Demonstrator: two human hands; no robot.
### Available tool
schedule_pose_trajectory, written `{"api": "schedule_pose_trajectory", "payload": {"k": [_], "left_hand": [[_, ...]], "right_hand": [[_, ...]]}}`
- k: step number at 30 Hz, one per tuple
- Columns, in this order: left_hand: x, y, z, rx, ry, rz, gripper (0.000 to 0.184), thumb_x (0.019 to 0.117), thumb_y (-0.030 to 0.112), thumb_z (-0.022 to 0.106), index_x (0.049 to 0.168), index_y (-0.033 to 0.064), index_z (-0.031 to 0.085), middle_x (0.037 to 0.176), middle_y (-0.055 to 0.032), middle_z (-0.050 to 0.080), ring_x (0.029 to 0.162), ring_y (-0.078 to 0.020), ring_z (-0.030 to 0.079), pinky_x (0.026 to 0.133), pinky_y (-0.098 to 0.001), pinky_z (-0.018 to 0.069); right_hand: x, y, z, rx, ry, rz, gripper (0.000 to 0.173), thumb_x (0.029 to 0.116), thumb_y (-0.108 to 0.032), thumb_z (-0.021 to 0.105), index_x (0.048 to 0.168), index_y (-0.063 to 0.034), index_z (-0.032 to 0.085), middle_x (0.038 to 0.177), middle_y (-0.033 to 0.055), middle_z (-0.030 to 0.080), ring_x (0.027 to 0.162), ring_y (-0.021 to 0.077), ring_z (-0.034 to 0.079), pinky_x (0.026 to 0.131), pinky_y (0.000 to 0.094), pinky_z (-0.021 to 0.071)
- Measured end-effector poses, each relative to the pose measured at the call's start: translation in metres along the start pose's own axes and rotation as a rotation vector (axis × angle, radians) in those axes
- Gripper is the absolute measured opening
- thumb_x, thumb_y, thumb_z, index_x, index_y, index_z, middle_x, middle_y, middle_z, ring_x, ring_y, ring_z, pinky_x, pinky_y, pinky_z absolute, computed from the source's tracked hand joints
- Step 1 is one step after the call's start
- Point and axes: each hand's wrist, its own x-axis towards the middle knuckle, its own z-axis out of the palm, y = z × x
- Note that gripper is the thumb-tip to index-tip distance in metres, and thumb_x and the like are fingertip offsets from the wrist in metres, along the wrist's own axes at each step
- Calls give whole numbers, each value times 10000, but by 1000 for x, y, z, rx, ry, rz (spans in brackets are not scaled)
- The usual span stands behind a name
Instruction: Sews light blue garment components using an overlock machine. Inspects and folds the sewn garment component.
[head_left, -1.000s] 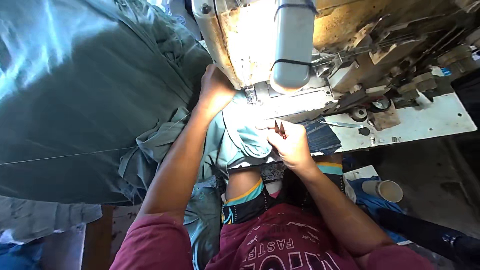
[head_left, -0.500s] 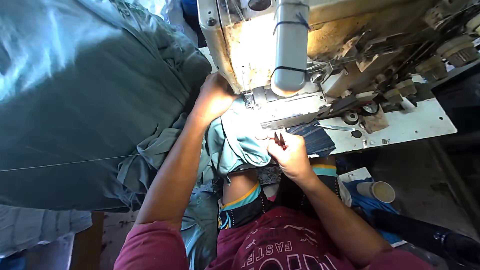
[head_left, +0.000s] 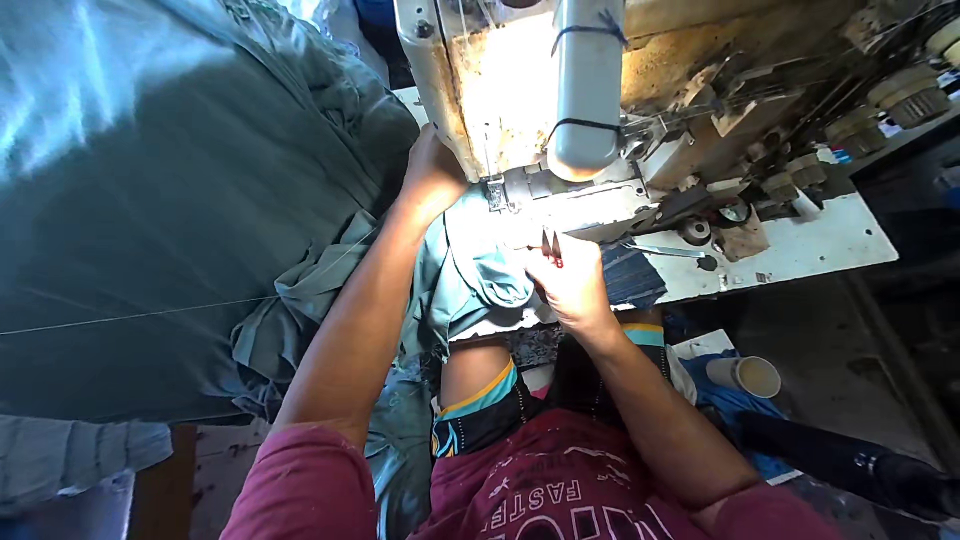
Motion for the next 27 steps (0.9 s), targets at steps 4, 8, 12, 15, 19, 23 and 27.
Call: {"api": "schedule_pose_trajectory", "payload": {"k": [4,8,12,15,19,23,27], "left_hand": [[-4,7,-10,-91,-63,35,338,867,239,765,1164,97,683,1104,-53,715,1076,-121,671,961,-390,539],[-5,11,-14,-86,-87,76,339,864,226,758,1154,68,685,1101,-83,713,1077,-151,669,965,-411,525],[2,16,-15,-103,-69,52,458,851,150,770,1264,7,631,1218,-150,673,1178,-207,624,1041,-408,475],[13,1,1,-25,-15,71,533,854,222,758,1305,-15,601,1275,-190,651,1246,-251,601,1089,-422,450],[5,6,-8,-113,-53,98,482,866,202,754,1289,19,612,1243,-122,661,1208,-147,606,1067,-337,464],[3,5,-10,-239,-66,188,488,851,224,780,1265,29,613,1179,-46,673,1143,-24,612,1029,-227,477],[5,5,-6,8,-53,170,464,878,204,738,1266,-22,624,1241,-193,663,1224,-241,610,1080,-398,448]], "right_hand": [[-8,0,-7,39,-13,39,48,878,3,680,849,-35,670,610,35,540,475,110,485,430,260,428],[-7,1,-6,-27,-4,16,46,869,3,683,873,-39,701,622,25,560,493,101,500,444,257,438],[0,-2,5,-93,23,-13,58,863,9,687,878,-44,704,624,17,565,481,92,496,425,251,425],[5,-3,10,-112,26,-21,79,879,-15,683,946,-42,714,647,29,583,476,105,506,409,266,436],[0,-7,5,-52,16,3,45,876,-4,706,889,-47,702,641,27,574,492,107,509,432,262,443],[-8,-8,4,-56,8,24,82,865,-1,677,802,-52,668,594,17,541,469,100,489,426,256,425],[-2,-5,6,-97,17,-2,59,865,-2,681,861,-57,701,614,9,554,479,89,488,425,250,417]]}}
